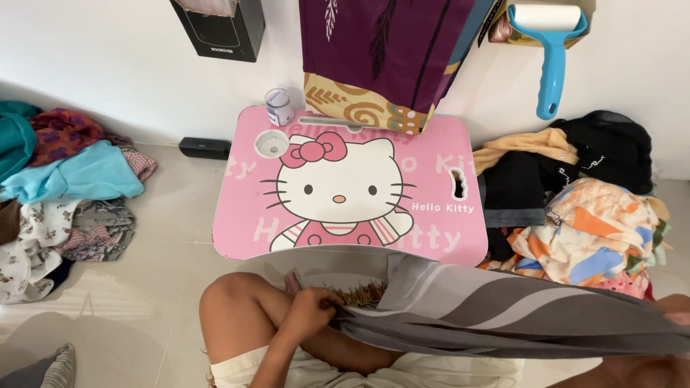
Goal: The person folds a piece of patterned fabric on a small pink table and then uses a lint roller to clean it by hand.
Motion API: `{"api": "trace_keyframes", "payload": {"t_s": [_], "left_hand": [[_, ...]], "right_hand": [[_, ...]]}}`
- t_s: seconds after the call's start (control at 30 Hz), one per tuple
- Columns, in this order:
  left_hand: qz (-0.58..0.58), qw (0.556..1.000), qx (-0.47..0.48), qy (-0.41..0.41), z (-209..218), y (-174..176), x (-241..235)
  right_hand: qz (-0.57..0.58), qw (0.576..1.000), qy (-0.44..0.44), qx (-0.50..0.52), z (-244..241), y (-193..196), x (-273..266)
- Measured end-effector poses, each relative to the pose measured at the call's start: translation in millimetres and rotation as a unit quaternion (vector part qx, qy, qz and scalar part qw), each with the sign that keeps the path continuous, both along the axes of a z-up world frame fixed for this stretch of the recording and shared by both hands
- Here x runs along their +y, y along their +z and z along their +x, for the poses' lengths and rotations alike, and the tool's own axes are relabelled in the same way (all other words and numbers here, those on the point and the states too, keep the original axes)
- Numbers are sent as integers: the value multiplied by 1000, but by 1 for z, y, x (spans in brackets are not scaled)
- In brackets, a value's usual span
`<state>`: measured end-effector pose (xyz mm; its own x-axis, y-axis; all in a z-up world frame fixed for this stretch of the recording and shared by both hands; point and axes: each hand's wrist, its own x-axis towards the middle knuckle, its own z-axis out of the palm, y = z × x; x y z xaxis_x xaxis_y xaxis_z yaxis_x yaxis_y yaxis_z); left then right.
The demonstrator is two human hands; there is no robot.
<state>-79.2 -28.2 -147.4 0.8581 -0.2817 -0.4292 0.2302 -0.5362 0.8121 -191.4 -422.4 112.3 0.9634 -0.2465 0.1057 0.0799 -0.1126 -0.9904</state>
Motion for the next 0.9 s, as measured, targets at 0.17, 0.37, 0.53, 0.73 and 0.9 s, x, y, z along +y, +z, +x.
{"api": "trace_keyframes", "payload": {"t_s": [0.17,0.37,0.53,0.73,0.9], "left_hand": [[-139,963,-51,225,19,-15,14],[-62,916,-23,395,17,173,64],[-171,874,-211,402,30,173,100],[-110,845,-286,438,40,213,112],[-92,854,-295,418,49,222,120]], "right_hand": [[21,997,-63,38,22,12,-2],[-48,948,-140,-280,80,-95,-93],[-30,943,-173,-283,110,-79,-57],[-65,950,-141,-272,130,-69,-29],[-110,953,-131,-251,137,-65,-22]]}}
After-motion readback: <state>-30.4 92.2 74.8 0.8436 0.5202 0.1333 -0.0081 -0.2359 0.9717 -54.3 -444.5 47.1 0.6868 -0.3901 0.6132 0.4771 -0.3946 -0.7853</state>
